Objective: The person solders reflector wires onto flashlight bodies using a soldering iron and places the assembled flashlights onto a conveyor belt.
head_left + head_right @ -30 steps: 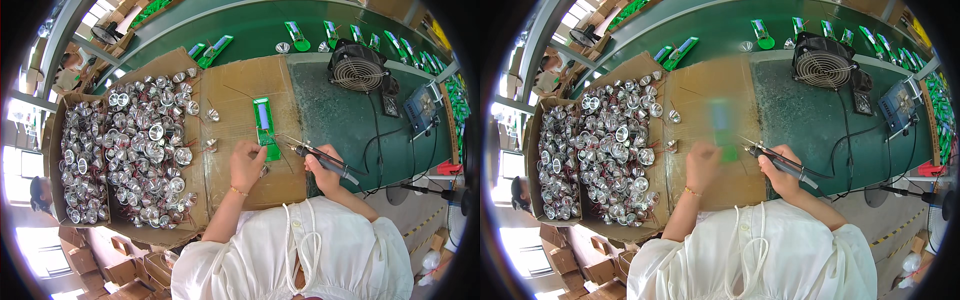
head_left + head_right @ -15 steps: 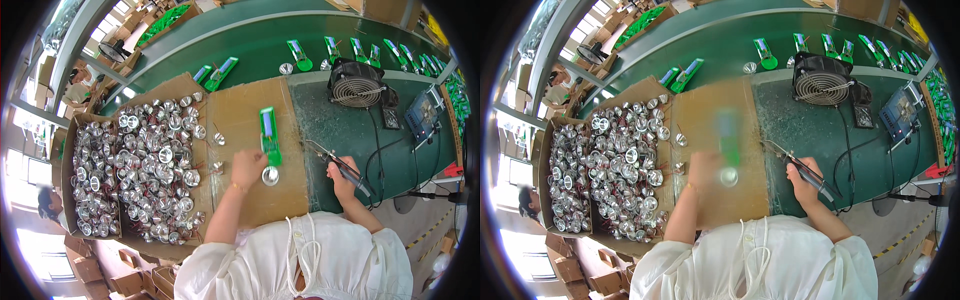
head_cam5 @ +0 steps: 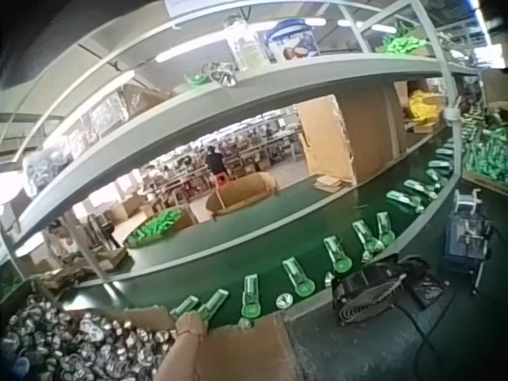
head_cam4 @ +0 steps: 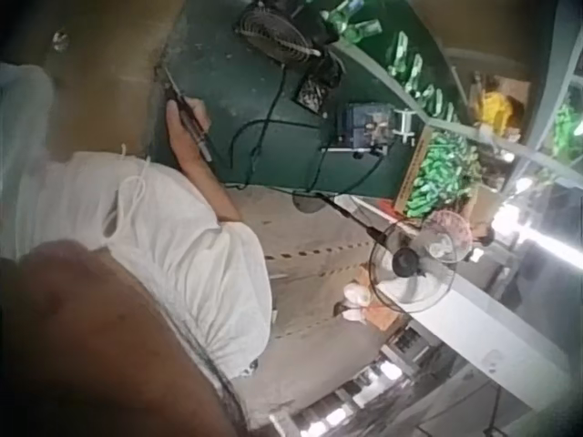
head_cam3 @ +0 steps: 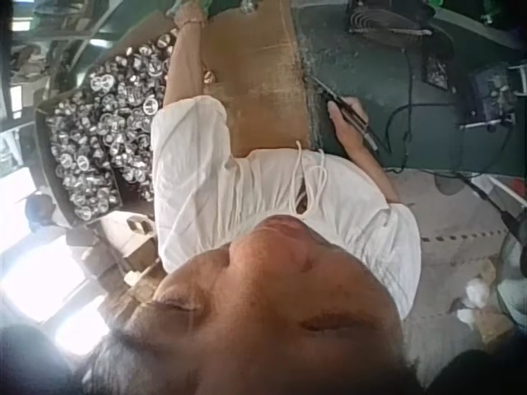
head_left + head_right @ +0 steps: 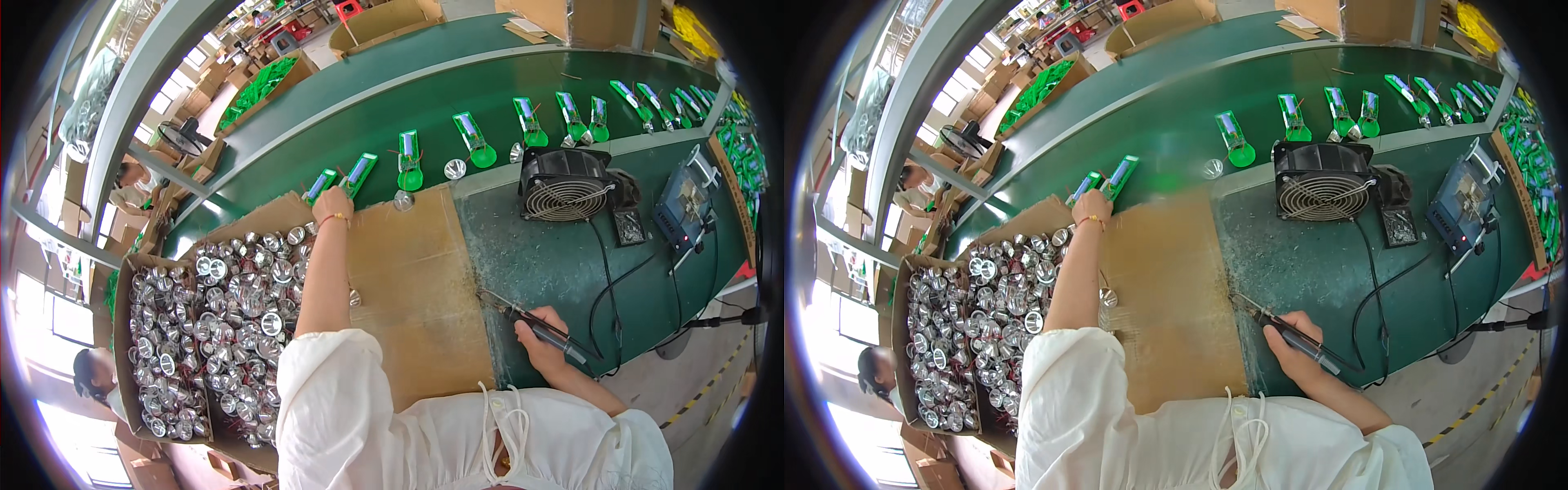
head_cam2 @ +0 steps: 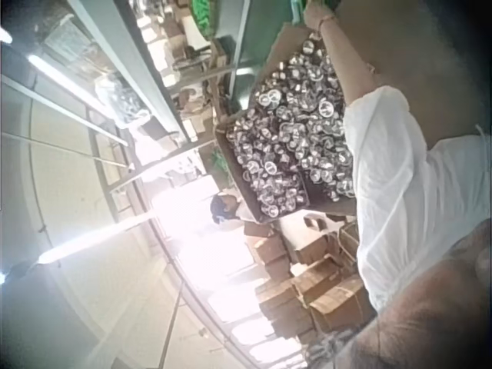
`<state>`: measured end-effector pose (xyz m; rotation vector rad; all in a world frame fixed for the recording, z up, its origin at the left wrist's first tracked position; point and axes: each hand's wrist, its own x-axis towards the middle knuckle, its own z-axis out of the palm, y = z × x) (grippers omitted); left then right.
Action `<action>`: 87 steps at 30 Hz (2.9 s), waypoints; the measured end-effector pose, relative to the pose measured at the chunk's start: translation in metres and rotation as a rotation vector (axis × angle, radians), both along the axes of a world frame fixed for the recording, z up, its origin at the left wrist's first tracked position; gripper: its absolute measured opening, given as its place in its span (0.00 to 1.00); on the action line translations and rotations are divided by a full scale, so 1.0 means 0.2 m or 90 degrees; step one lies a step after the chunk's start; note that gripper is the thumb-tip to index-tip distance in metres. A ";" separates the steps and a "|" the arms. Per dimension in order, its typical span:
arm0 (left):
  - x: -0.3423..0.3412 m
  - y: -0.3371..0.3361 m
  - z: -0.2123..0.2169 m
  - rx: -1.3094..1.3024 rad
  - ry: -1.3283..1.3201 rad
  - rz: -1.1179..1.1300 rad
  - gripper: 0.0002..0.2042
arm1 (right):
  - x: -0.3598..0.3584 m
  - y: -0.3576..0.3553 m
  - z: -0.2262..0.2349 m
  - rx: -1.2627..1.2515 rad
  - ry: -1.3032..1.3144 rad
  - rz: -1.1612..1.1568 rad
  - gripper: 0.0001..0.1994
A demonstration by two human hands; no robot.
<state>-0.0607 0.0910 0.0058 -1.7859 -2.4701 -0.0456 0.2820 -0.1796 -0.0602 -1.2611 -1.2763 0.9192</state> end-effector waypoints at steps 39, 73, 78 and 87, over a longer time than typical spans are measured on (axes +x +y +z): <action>0.27 -1.36 0.04 0.170 -0.790 -0.041 0.10 | -0.02 0.00 0.05 -0.053 0.160 -0.005 0.08; 0.37 -1.42 -0.12 0.105 -0.549 -0.164 0.07 | -0.27 -0.11 0.17 -0.045 0.138 0.139 0.08; 0.38 -1.42 -0.11 0.098 -0.568 -0.138 0.07 | -0.29 -0.11 0.13 -0.032 0.145 0.135 0.08; 0.38 -1.42 -0.13 0.104 -0.605 -0.143 0.07 | -0.31 -0.10 0.13 -0.025 0.061 0.171 0.08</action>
